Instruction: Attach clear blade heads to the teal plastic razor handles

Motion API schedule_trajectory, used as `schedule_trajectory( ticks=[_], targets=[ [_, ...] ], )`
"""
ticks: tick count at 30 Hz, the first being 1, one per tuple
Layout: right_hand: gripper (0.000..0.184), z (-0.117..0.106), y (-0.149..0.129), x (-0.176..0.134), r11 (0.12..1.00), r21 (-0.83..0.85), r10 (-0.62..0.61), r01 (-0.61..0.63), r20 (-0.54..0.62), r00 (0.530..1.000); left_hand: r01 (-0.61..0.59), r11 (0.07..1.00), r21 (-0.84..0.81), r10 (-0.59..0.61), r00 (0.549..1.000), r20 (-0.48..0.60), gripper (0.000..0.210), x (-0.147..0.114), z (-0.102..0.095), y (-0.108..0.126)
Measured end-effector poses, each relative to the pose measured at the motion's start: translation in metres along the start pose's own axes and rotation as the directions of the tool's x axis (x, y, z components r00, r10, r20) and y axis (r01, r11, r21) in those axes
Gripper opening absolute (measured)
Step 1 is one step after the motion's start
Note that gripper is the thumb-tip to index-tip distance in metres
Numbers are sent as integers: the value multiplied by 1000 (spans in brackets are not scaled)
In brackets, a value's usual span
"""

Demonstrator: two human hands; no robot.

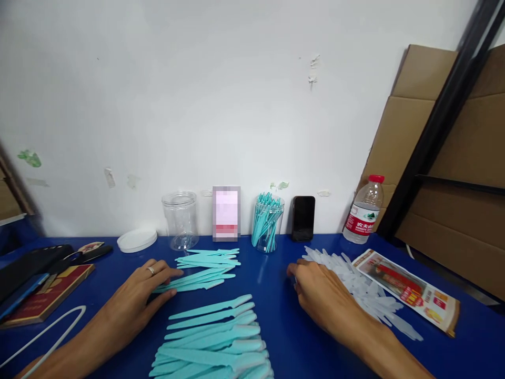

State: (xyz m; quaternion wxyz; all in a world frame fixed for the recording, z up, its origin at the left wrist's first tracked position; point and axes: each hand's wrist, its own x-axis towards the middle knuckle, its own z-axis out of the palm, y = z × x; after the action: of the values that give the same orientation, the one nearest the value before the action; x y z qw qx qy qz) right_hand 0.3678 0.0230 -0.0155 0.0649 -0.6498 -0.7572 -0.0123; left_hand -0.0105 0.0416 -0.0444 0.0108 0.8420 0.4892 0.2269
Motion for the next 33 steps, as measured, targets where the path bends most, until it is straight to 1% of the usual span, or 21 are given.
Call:
schedule_trajectory(
  ticks=[4,6,9,11,13,15,17,19,23,26,28,30,31,33],
  targets=[
    [35,9,2,2,998,48,-40,41,-21,999,21,1000,24,-21,1000,19,20,2,-3,1],
    [34,10,1,3,992,116,-47,55,-75,996,34,999,38,-35,999,16,23,3,-5,3],
    [30,9,-6,4,953,289,-46,96,-174,984,54,997,63,-54,998,8,27,4,-8,6],
    [25,7,-12,4,891,444,-15,97,-184,983,65,995,79,-65,998,1,29,4,-8,7],
    [21,4,-18,4,791,608,38,67,-159,987,73,993,91,-73,997,-10,29,4,-7,8],
    [21,2,-22,4,667,744,88,39,-130,988,81,992,95,-78,997,-25,30,3,-6,8],
    [25,-1,-26,4,551,834,108,34,-112,988,91,992,90,-88,995,-46,29,3,-6,8],
    [30,-3,-28,5,457,889,117,23,-86,989,112,991,71,-107,992,-70,29,2,-6,7],
    [35,-4,-33,4,277,959,139,-65,27,990,157,987,-19,-158,982,-99,29,2,-12,7],
    [31,-2,-36,3,132,989,141,-71,52,989,183,979,-91,-192,976,-107,31,1,-20,12],
    [27,-2,-38,1,20,998,130,-66,62,990,189,969,-162,-209,970,-122,36,-1,-25,20],
    [21,-4,-40,-1,-89,992,106,-88,97,990,180,939,-294,-225,966,-126,40,-6,-30,32],
    [21,-5,-41,-2,-131,986,93,-107,120,988,174,913,-368,-231,966,-118,42,-9,-31,38],
    [27,-9,-45,-6,-174,975,62,-138,150,987,179,875,-450,-241,967,-84,43,-16,-32,49]
  ],
)
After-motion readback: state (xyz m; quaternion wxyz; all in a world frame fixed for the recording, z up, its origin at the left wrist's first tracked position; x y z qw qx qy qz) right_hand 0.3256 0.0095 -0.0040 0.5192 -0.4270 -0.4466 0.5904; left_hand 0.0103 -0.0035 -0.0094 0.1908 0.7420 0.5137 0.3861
